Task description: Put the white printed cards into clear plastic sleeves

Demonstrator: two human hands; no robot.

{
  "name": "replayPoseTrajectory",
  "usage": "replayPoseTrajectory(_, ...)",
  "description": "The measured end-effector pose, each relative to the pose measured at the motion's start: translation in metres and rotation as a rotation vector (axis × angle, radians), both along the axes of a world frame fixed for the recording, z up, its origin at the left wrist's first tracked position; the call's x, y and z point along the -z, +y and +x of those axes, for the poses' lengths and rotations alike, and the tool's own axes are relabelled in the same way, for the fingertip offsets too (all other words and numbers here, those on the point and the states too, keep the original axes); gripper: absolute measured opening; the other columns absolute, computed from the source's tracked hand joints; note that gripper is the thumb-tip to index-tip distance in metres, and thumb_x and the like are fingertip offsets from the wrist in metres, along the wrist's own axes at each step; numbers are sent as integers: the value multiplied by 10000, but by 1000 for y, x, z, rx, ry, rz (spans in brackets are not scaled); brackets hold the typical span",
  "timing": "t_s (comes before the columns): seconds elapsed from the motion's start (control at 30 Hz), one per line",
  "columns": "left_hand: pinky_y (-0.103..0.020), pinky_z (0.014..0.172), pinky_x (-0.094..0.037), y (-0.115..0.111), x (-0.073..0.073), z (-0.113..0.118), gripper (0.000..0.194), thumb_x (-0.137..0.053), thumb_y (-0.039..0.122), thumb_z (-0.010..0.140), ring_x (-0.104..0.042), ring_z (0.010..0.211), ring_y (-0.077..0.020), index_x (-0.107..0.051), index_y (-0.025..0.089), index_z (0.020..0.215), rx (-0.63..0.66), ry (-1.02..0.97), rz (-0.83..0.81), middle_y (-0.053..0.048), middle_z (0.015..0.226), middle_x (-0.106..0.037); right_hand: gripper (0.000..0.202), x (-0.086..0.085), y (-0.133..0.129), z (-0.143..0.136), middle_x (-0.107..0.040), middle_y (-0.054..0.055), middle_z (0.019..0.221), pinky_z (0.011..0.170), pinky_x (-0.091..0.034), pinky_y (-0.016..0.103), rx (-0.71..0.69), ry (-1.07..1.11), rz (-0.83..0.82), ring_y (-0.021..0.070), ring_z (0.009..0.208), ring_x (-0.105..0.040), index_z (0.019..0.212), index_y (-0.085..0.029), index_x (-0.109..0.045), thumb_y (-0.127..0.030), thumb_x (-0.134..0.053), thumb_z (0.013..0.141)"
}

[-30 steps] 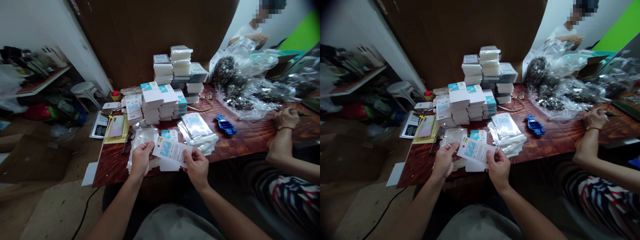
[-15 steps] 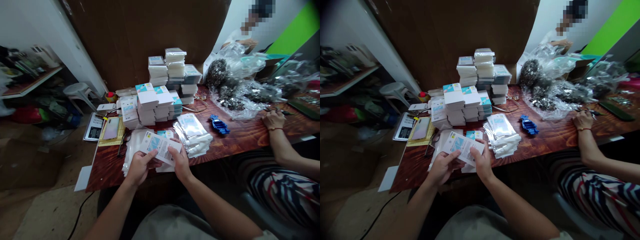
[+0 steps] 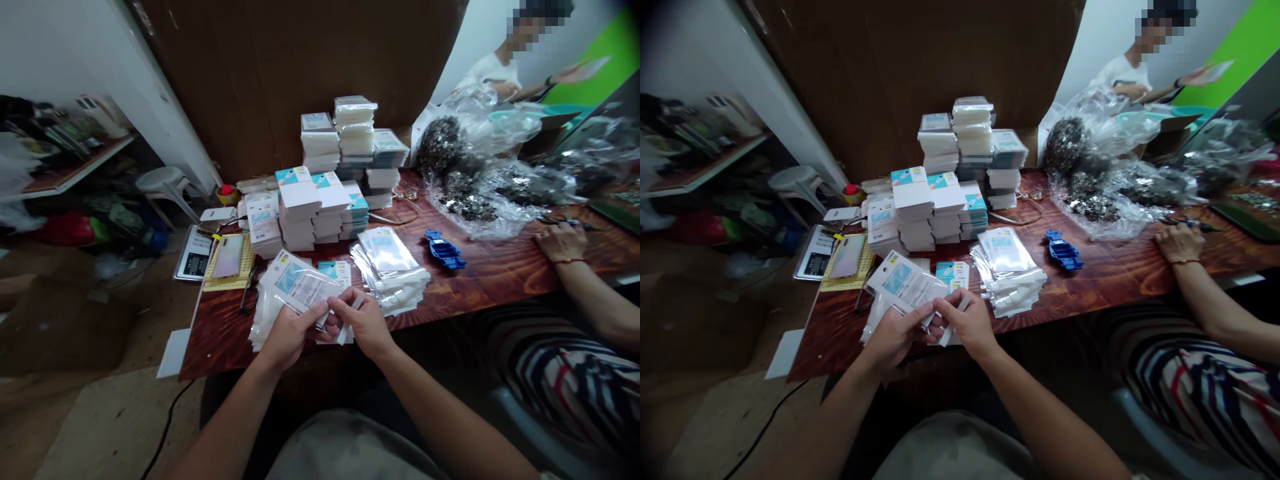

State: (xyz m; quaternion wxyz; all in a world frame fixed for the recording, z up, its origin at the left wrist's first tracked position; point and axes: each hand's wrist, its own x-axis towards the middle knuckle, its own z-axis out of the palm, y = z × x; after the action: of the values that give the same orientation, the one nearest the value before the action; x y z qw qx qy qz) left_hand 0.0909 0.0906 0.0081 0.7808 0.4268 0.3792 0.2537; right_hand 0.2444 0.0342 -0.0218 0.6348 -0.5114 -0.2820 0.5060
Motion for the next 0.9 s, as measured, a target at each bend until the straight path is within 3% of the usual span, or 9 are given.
replayPoseTrajectory(0.17, -260, 495, -520, 17, -5, 0, 310, -711, 402, 820, -626, 518, -152, -679, 98, 870, 166, 83, 138, -80, 716, -688, 398, -16, 4, 30, -694, 6, 708, 607, -500, 260, -122, 5, 49, 142, 621, -631, 1096, -169, -652, -398, -759, 788)
replayPoseTrajectory(0.33, -250, 459, -467, 31, -10, 9, 313, -697, 426, 810, -574, 487, -130, -663, 114, 817, 293, 142, 234, -66, 712, -667, 448, -29, 12, 49, -706, 22, 821, 575, -502, 269, -115, -149, 28, 165, 661, -657, 1121, -188, -651, -417, -774, 756)
replayPoseTrajectory(0.4, -269, 491, -473, 32, -8, 10, 358, -663, 487, 820, -602, 532, -154, -664, 134, 878, 328, 219, 280, -74, 758, -682, 432, -28, 17, 60, -672, 1, 734, 512, -474, 261, 1, -297, 16, 141, 561, -602, 1072, -179, -655, -459, -756, 758)
replayPoseTrajectory(0.47, -292, 567, -483, 36, -5, 3, 391, -609, 537, 841, -636, 625, -186, -664, 159, 928, 188, 440, 449, -84, 813, -696, 426, -21, 22, 81, -652, -1, 695, 487, -455, 265, 195, -490, 6, 132, 516, -563, 1055, -170, -652, -498, -705, 788)
replayPoseTrajectory(0.57, -331, 710, -461, 47, 6, -24, 396, -600, 539, 831, -655, 835, -250, -658, 176, 980, -175, 995, 769, -109, 917, -703, 410, -4, 28, 125, -681, 56, 757, 547, -489, 320, 434, -843, -82, 186, 603, -619, 1080, -161, -639, -504, -590, 861)
replayPoseTrajectory(0.67, -335, 691, -425, 63, 19, -53, 491, -655, 590, 753, -649, 883, -285, -625, 181, 1024, -161, 1300, 770, -124, 987, -701, 271, 14, 30, 155, -688, 114, 811, 742, -506, 488, 539, -1061, -199, 310, 805, -654, 960, -186, -680, -415, -611, 833)
replayPoseTrajectory(0.73, -314, 635, -400, 72, 26, -65, 490, -680, 608, 713, -651, 814, -268, -616, 195, 969, -77, 1327, 714, -106, 934, -708, 190, 19, 30, 154, -689, 146, 936, 890, -441, 583, 551, -1194, -192, 377, 996, -612, 924, -213, -696, -351, -604, 831)
replayPoseTrajectory(0.8, -295, 588, -372, 79, 31, -70, 411, -684, 575, 717, -642, 725, -238, -612, 208, 886, -35, 1301, 687, -76, 835, -709, 200, 17, 28, 137, -674, 158, 1076, 972, -401, 585, 503, -1328, -80, 376, 1111, -562, 963, -214, -702, -317, -557, 872)
replayPoseTrajectory(0.9, -283, 539, -340, 87, 31, -74, 289, -654, 498, 758, -615, 608, -204, -615, 213, 791, 5, 1241, 679, -44, 707, -694, 235, 5, 17, 91, -700, 112, 1078, 961, -464, 461, 167, -1454, 168, 290, 1051, -611, 1020, -206, -705, -366, -580, 902)
